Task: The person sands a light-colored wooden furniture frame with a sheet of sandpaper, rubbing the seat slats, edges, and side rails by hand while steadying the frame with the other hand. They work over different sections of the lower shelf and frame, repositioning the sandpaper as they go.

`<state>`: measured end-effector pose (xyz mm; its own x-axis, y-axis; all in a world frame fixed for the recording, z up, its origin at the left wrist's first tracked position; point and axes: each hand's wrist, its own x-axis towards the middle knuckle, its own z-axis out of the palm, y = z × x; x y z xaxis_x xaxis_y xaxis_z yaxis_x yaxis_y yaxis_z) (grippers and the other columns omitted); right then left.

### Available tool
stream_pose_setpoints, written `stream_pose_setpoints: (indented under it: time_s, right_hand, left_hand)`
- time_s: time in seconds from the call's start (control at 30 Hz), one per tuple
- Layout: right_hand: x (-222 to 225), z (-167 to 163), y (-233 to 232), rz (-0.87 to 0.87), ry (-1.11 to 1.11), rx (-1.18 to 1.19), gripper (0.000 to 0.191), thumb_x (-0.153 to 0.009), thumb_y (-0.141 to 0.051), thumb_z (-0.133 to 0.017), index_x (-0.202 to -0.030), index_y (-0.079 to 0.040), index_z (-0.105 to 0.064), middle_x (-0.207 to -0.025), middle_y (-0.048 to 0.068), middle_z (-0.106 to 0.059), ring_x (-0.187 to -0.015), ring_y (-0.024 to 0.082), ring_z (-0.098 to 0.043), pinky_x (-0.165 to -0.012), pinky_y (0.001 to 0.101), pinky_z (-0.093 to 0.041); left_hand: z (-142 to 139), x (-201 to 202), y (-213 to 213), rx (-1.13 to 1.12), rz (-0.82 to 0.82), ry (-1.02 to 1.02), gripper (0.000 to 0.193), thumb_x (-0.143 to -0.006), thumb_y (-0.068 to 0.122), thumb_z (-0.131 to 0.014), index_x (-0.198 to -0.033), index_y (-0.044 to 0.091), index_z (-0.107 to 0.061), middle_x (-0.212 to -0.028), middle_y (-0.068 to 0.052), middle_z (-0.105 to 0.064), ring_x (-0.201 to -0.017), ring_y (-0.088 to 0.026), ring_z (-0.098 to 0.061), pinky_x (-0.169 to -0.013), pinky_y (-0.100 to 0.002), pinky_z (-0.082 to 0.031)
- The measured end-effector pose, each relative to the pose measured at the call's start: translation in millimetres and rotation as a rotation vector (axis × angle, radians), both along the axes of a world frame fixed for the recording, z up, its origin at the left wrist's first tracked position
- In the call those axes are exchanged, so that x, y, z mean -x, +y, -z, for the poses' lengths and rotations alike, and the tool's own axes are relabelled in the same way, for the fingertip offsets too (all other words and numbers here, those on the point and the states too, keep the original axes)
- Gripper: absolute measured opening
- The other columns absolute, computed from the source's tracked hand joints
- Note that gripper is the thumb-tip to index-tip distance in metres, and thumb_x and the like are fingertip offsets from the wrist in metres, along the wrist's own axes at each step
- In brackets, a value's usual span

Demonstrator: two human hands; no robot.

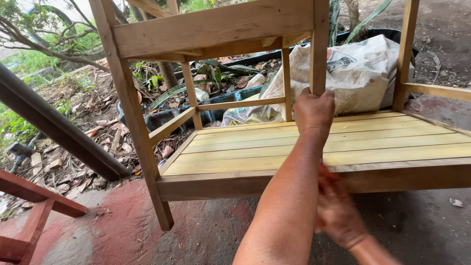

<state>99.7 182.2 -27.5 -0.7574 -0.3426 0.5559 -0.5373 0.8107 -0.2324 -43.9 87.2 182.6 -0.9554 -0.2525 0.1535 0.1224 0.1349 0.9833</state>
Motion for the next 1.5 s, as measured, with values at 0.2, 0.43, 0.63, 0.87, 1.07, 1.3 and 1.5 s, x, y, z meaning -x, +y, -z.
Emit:
stream_pose_setpoints:
  time_s: [0.2, 0.43, 0.63, 0.87, 1.07, 1.3, 1.5]
  right_hand:
    - [-8.8, -28.1, 113.1, 0.659, 0.28, -0.25, 0.059, -0.104, -0.011, -0.044, -0.159, -0.029, -0.034, -0.171, 0.005, -0.013, -0.163, 0.027, -0.006, -0.141, 0.0536, -0.011]
    - [5.7, 18.0, 1.1, 0.223, 0.432, -0.078, 0.052, -0.1, -0.024, -0.046, -0.152, -0.028, -0.038, -0.165, 0.012, -0.032, -0.157, 0.043, -0.016, -0.129, 0.06, -0.012]
    - [-3.5, -18.2, 78.2, 0.506, 0.276, 0.024, 0.053, -0.108, -0.015, -0.048, -0.158, -0.026, -0.037, -0.17, 0.014, -0.03, -0.159, 0.048, -0.02, -0.133, 0.0601, -0.019]
    - [5.0, -11.1, 6.2, 0.514, 0.211, -0.221, 0.061, -0.093, -0.011, -0.055, -0.152, -0.026, -0.043, -0.156, 0.014, -0.045, -0.151, 0.046, -0.035, -0.128, 0.0601, -0.027]
    - [-0.6, -43.1, 104.9, 0.504, 0.289, -0.027, 0.052, -0.108, -0.016, -0.046, -0.159, -0.028, -0.043, -0.163, 0.011, -0.048, -0.154, 0.041, -0.038, -0.134, 0.0556, -0.024]
    - [3.8, -36.2, 33.5, 0.595, 0.176, -0.039, 0.04, -0.102, -0.027, -0.05, -0.14, -0.016, -0.056, -0.151, 0.015, -0.054, -0.157, 0.039, -0.032, -0.136, 0.0547, -0.021]
    - [-0.8, -46.7, 59.9, 0.444, 0.195, -0.171, 0.053, -0.105, -0.025, -0.038, -0.157, -0.036, -0.039, -0.158, 0.006, -0.049, -0.152, 0.033, -0.037, -0.133, 0.0466, -0.02]
  left_hand:
    - [3.5, 2.4, -0.1, 0.006, -0.025, 0.011, 0.033, -0.078, 0.028, -0.071, -0.098, 0.001, -0.074, -0.089, -0.023, -0.076, -0.088, -0.038, -0.076, -0.084, -0.046, -0.057]
    - [1.2, 3.0, -2.1, -0.006, -0.025, 0.046, 0.033, -0.079, 0.028, -0.071, -0.099, 0.001, -0.074, -0.087, -0.022, -0.076, -0.085, -0.037, -0.075, -0.081, -0.045, -0.057]
    - [-0.7, -1.5, -1.6, -0.013, 0.004, -0.004, 0.032, -0.081, 0.025, -0.072, -0.103, 0.001, -0.073, -0.088, -0.02, -0.077, -0.084, -0.032, -0.077, -0.08, -0.043, -0.058]
    - [-0.6, -1.7, -0.6, -0.003, 0.003, -0.01, 0.031, -0.081, 0.024, -0.072, -0.102, 0.001, -0.073, -0.088, -0.02, -0.077, -0.084, -0.032, -0.077, -0.081, -0.042, -0.058]
    - [3.1, 4.4, 1.4, -0.021, 0.011, 0.026, 0.031, -0.079, 0.025, -0.073, -0.098, 0.0, -0.072, -0.087, -0.021, -0.076, -0.082, -0.033, -0.076, -0.079, -0.043, -0.058]
    - [7.8, 7.8, 2.7, -0.001, -0.005, 0.033, 0.03, -0.079, 0.025, -0.074, -0.096, 0.0, -0.073, -0.086, -0.021, -0.076, -0.083, -0.034, -0.076, -0.08, -0.043, -0.058]
    - [6.9, 5.1, 1.3, -0.031, 0.033, 0.079, 0.03, -0.081, 0.024, -0.073, -0.098, 0.0, -0.073, -0.086, -0.02, -0.077, -0.082, -0.033, -0.076, -0.079, -0.042, -0.058]
